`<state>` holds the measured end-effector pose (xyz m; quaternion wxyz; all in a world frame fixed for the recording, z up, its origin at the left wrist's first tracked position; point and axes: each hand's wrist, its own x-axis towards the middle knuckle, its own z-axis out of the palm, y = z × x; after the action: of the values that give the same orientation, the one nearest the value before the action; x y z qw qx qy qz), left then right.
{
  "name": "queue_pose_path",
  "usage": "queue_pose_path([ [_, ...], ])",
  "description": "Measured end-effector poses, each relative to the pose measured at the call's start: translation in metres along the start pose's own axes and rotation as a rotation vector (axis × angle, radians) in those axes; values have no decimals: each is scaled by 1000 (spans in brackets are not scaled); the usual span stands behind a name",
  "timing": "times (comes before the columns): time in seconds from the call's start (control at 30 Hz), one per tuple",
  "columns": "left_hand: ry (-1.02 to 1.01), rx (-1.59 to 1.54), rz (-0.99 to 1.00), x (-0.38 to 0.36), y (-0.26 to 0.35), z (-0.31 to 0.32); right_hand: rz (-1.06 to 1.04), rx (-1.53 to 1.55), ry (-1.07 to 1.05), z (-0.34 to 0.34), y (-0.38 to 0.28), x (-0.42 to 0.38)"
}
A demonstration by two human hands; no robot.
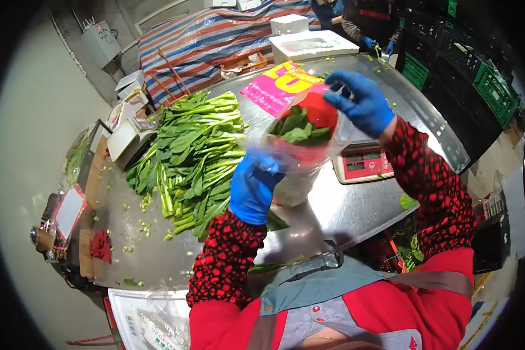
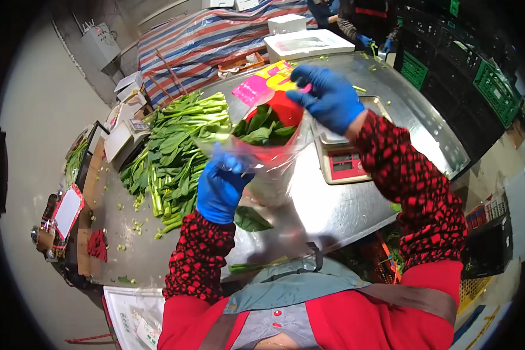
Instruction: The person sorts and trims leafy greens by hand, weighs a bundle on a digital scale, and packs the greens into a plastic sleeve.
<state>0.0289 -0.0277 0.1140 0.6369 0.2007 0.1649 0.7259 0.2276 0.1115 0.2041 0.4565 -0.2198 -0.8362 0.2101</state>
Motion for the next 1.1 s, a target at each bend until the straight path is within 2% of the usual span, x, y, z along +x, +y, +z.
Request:
queue_pose_path([
  [0.03,14,2,9,0,-1,-1,-2,-21,4,-5,-13,-1],
  [0.1,43,2,19,-2,-7,-1,-489,-294,-213,-11,-35,-4],
  [0.13,27,-8,12,-2,-12,1,-488,-314,-213,-12,-40,-7],
  [0.23,25,174,131,-5,-22,8,-434,-280,-449,-9,-53,-17],
  [0.37,69,221,155,-8,-29,26,-293,-193,-528,-16,-58,-28],
  [0.53,56,187,136,-5,-35,29,-136,-280,-471,-16,-50,-34],
  [0.67,11,228,109,-1,-37,23,-208,-414,-471,-16,-32,-34],
  [0.77,66,117,52,1,-32,31,-196,-395,-484,-9,-33,-31],
  [0.93,-19,151,46,-12,-3,33,-226,-286,-395,-18,-53,-19],
  [1.0,-634,435,152,-18,24,4,-290,-176,-365,-16,-57,-21],
  [1.03,-634,439,148,-17,33,-7,-321,-120,-345,-15,-58,-22],
  [1.1,-276,853,558,-15,41,-25,-322,-109,-365,-10,-57,-25],
])
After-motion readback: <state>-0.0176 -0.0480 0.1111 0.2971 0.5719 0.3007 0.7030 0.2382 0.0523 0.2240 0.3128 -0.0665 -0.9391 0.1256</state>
